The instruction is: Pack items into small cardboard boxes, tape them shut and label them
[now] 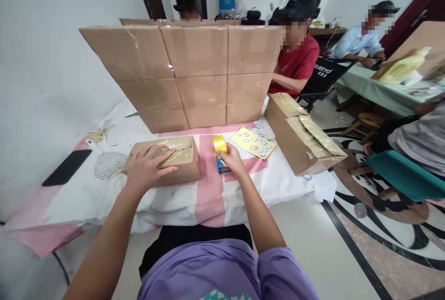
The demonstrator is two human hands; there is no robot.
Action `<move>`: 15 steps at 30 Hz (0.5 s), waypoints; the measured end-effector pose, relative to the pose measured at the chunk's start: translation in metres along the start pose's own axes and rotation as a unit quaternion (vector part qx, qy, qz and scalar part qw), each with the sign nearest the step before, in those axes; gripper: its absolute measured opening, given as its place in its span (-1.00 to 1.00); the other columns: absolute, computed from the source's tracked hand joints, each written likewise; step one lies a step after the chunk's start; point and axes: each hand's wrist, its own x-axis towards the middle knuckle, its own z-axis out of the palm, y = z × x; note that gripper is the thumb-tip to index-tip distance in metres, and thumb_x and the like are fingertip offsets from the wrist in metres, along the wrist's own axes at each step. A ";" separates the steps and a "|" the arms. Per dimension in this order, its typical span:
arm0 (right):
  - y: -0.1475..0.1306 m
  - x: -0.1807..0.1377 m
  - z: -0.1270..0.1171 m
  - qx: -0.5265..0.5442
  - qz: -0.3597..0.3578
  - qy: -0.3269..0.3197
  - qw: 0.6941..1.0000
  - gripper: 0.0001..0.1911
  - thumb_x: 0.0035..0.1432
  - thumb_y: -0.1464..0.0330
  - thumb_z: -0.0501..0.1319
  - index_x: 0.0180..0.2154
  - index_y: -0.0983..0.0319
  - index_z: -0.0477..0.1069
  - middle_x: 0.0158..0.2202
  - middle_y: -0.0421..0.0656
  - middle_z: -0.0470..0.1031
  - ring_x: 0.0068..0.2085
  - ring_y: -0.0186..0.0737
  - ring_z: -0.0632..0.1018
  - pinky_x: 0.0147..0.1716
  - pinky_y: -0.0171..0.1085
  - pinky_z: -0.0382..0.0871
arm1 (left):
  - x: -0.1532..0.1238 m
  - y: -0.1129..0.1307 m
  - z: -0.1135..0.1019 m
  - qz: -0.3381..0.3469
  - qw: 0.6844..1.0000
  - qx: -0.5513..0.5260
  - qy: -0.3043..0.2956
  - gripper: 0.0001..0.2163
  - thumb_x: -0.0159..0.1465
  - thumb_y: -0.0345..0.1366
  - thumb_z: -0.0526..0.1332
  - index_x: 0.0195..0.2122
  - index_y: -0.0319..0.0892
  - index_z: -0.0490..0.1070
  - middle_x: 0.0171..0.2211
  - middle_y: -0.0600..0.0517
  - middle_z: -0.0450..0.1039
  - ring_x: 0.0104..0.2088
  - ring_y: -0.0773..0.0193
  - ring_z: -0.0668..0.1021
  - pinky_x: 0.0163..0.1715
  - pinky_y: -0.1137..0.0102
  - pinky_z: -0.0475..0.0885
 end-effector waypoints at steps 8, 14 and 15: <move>-0.002 -0.034 0.019 0.028 -0.065 0.021 0.997 -0.59 0.06 0.04 0.37 -0.18 0.15 0.41 -0.28 -0.13 0.61 -0.25 -0.08 0.64 -0.20 -0.13 0.56 | -0.008 0.078 -0.007 0.002 0.997 -0.014 0.071 -0.57 0.44 -0.03 0.10 0.08 -0.21 0.56 0.09 -0.27 0.57 0.10 -0.16 0.56 0.23 -0.03 0.31; -0.028 -0.082 0.025 0.098 -0.130 0.067 0.984 -0.58 0.22 -0.06 0.26 -0.11 0.11 0.36 -0.27 -0.14 0.56 -0.28 -0.11 0.60 -0.27 -0.17 0.54 | -0.043 0.163 0.024 -0.149 0.949 -0.268 0.079 -0.68 0.41 -0.04 0.15 -0.24 -0.11 0.61 -0.37 -0.02 0.59 -0.41 0.20 0.56 -0.36 0.37 0.39; -0.032 -0.092 0.024 0.083 -0.134 0.069 0.985 -0.56 0.28 -0.09 0.18 -0.09 0.11 0.36 -0.26 -0.13 0.55 -0.30 -0.12 0.59 -0.28 -0.16 0.54 | -0.044 0.166 0.027 -0.145 0.935 -0.318 0.051 -0.67 0.40 -0.01 0.16 -0.26 -0.10 0.61 -0.38 -0.01 0.57 -0.42 0.21 0.55 -0.37 0.37 0.39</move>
